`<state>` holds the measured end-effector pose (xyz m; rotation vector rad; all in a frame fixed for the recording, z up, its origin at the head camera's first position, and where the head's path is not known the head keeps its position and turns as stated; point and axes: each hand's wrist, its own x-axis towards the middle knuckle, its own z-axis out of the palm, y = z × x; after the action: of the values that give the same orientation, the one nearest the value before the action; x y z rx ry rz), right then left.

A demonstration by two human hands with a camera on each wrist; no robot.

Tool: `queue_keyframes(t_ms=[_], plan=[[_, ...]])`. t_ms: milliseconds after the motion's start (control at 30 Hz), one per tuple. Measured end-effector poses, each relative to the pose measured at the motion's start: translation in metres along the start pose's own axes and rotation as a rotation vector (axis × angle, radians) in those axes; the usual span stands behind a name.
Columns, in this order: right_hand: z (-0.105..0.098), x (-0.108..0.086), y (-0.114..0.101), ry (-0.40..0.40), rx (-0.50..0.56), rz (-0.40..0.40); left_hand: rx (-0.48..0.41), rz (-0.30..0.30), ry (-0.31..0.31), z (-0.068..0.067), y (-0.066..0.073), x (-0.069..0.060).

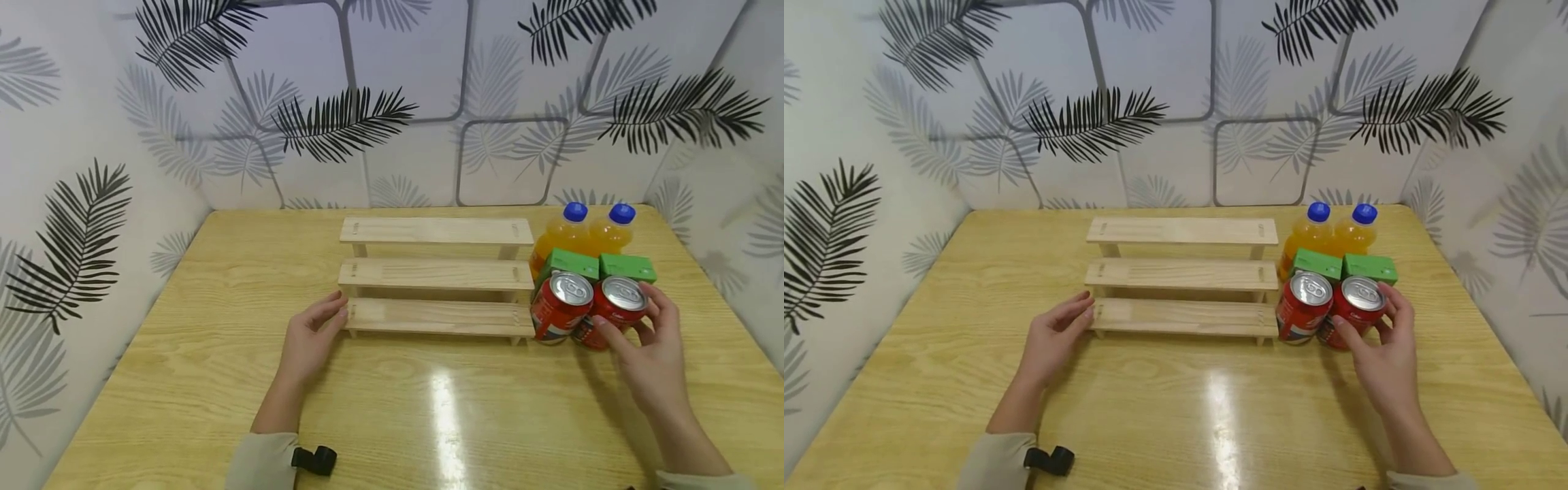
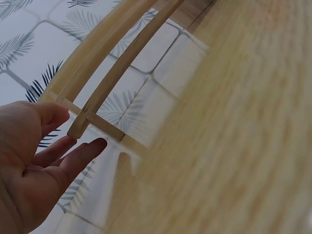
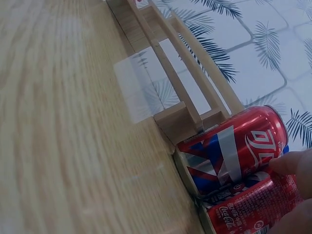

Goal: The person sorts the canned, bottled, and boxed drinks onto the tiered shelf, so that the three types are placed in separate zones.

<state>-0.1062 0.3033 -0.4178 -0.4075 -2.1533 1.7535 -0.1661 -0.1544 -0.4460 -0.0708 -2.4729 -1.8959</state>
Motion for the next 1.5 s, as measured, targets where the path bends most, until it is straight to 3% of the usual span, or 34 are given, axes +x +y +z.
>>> queue_keyframes(t_ms=[133, 267, 367, 433, 867, 1133, 1500], plan=[[-0.001, 0.0, 0.004, -0.026, 0.051, 0.009, -0.033, -0.054, 0.003, 0.0, -0.002, -0.001], [0.0, -0.001, 0.006, -0.023, 0.072, 0.005, -0.177, -0.136, -0.01, 0.001, -0.004, -0.001], [0.001, -0.002, 0.007, -0.001, 0.014, -0.021, -0.276, -0.184, -0.024, 0.003, -0.006, 0.0], [0.001, -0.002, 0.008, 0.013, -0.045, -0.041, -0.295, -0.198, -0.032, 0.004, -0.008, 0.001], [0.001, 0.001, 0.011, 0.067, -0.233, -0.127, -0.252, -0.229, -0.048, 0.002, -0.01, 0.001], [-0.003, 0.004, 0.013, 0.065, -0.246, -0.144, -0.263, -0.223, -0.075, 0.003, -0.011, 0.002], [-0.004, 0.007, 0.01, 0.179, -0.187, -0.143, -0.262, -0.214, -0.087, 0.001, -0.013, 0.002]])
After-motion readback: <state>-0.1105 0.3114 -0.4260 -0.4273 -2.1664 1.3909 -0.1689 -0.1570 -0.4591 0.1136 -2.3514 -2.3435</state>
